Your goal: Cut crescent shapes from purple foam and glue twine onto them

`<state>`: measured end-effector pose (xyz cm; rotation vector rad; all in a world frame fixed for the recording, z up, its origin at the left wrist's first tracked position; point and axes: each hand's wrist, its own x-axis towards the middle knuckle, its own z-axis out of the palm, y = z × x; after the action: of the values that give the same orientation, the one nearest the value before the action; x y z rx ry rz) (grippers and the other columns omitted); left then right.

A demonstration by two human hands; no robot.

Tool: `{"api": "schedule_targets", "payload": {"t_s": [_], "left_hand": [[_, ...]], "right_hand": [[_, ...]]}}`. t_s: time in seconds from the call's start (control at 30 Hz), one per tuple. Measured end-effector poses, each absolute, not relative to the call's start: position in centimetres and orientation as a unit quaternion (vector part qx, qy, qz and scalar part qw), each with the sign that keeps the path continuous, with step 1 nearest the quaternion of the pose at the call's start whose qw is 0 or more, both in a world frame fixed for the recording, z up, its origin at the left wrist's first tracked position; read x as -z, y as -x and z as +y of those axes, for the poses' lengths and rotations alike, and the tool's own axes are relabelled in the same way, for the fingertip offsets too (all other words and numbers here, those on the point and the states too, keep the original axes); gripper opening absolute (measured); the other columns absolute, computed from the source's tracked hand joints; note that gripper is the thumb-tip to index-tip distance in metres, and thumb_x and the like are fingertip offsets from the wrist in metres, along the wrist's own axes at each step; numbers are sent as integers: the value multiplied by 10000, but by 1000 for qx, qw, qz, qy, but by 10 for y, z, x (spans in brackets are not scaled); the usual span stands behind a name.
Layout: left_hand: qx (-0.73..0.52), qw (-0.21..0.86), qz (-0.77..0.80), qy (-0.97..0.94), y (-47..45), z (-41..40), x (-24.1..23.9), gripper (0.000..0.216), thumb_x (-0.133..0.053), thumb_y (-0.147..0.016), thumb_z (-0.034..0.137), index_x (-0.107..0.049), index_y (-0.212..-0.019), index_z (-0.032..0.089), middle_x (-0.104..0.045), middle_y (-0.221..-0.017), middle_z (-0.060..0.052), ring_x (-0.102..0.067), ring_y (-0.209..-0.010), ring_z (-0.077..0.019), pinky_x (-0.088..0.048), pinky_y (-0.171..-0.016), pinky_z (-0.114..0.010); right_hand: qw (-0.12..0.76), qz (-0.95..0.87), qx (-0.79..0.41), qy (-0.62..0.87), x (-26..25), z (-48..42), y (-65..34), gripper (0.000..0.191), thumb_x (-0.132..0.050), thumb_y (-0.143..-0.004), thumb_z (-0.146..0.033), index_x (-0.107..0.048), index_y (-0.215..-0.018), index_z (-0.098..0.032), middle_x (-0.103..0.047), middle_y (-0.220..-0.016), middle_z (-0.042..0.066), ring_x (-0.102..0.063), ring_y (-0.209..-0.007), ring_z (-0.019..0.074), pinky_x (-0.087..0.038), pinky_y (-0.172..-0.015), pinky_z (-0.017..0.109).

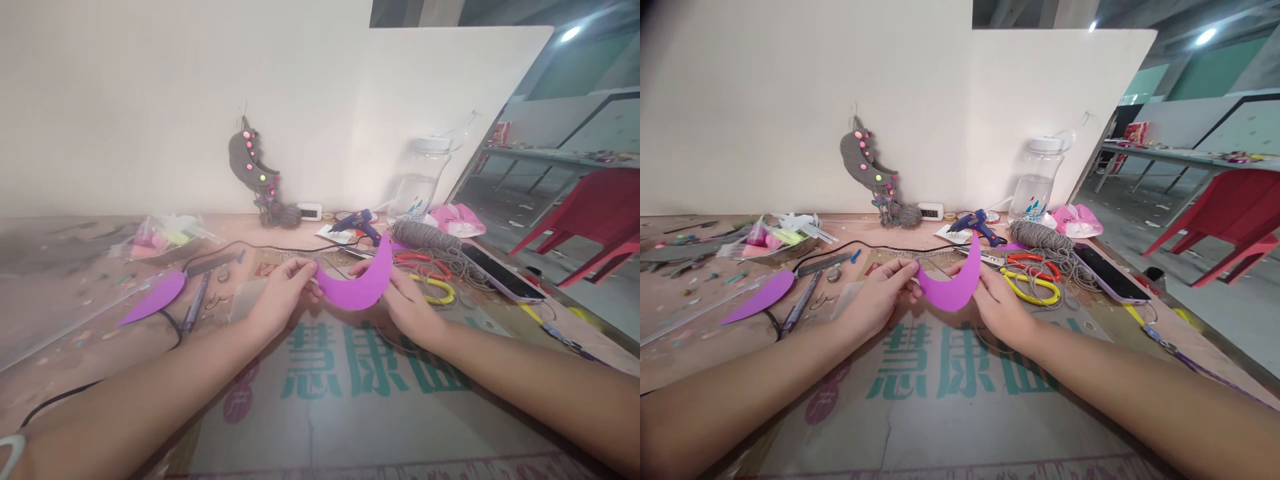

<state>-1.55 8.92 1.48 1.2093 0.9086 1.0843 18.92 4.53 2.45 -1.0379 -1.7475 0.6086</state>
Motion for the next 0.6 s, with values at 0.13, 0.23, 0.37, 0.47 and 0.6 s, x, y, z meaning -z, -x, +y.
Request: {"api": "schedule_targets", "payload": {"t_s": [0.13,0.23,0.37,0.47,0.6], "left_hand": [[-508,578,388,-507,18,91,-13,355,-707,-800,477,-556,-862,162,-647,-628,16,-609,-552,-94,-464,-535,-182],[-488,574,379,-537,17,87,-15,340,-684,-825,469,-553,-864,157,-641,-616,17,-598,-539,-96,-477,-545,-200],[-450,572,362,-582,14,83,-19,324,-667,-836,454,-553,-868,152,-622,-620,17,-592,-539,-104,-485,-539,-219],[-467,558,361,-584,13,81,-18,347,-682,-826,432,-526,-990,168,-618,-688,32,-604,-558,-107,-492,-532,-225],[-500,517,355,-597,14,80,-18,384,-670,-839,403,-500,-1116,197,-612,-736,45,-617,-590,-107,-497,-554,-228]], "right_hand": [[493,-738,-253,384,-25,41,-195,449,-348,-987,-579,-595,-887,-217,-580,-746,38,-543,-680,190,-479,-653,330],[475,-744,-234,407,-24,41,-191,371,-554,-920,-523,-614,-1092,-200,-681,-941,79,-638,-833,222,-524,-738,342],[414,-760,-230,446,-22,45,-184,183,-576,-906,-286,-657,-1041,-194,-725,-993,79,-675,-936,221,-530,-858,360],[412,-763,-216,448,-21,46,-184,148,-534,-913,-231,-669,-961,-193,-733,-942,70,-683,-904,208,-531,-863,356],[417,-769,-204,440,-20,46,-186,157,-531,-914,-220,-668,-988,-200,-736,-961,66,-686,-915,206,-531,-861,347]]}}
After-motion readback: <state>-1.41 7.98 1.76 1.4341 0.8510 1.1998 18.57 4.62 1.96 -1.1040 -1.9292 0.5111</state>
